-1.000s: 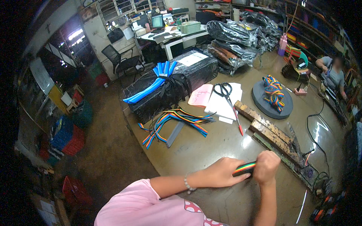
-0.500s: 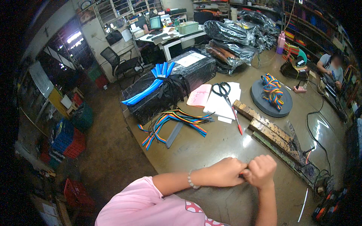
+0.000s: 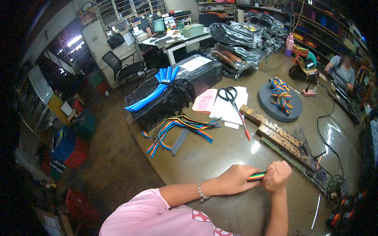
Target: The person measures and cuts multi-colored flat ribbon cables, then folds and bundles them on a workbench. They use a soldering iron to heat the cable ends and a lighter to trim or seal them. The person also uses scissors and a lighter during the process.
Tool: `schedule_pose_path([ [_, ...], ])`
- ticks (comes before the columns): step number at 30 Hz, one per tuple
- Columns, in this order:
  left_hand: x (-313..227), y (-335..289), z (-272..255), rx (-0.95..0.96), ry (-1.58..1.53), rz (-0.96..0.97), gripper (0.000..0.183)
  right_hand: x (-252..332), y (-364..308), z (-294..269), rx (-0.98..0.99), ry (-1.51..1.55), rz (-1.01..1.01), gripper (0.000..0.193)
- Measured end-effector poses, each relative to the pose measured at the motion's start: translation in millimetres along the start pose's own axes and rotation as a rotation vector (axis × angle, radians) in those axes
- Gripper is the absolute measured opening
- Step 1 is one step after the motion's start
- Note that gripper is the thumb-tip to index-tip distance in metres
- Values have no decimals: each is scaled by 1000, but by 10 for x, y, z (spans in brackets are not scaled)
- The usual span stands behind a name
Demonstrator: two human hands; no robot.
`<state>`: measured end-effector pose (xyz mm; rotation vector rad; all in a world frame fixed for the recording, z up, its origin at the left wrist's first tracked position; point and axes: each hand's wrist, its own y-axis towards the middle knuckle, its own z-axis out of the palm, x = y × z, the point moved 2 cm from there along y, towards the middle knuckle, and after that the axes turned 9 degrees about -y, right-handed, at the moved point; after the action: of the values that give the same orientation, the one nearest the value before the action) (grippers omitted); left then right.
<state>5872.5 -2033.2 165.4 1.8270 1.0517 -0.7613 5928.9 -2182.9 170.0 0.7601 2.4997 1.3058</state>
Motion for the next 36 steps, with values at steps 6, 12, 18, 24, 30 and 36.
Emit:
schedule_pose_path([
  [6, 184, -14, 88, 93, -103, 41, 22, -11, -229, 141, 73, -84, 128, 28],
  [12, 176, -42, 199, 62, 79, 27, 31, 116, -431, -149, 232, 201, 964, 27],
  [18, 139, -49, 340, -42, 57, 121, 40, 149, -437, -250, 99, 211, 1042, 32],
  [24, 188, -94, 409, -178, -14, 161, 27, 68, -651, -202, 214, 653, 955, 36],
  [30, 167, -67, 425, -65, -5, 265, 28, -73, -659, -390, 293, 690, 799, 37],
  [36, 191, -57, 501, -139, -108, 288, 23, -162, -819, -298, 278, 1058, 1023, 29],
])
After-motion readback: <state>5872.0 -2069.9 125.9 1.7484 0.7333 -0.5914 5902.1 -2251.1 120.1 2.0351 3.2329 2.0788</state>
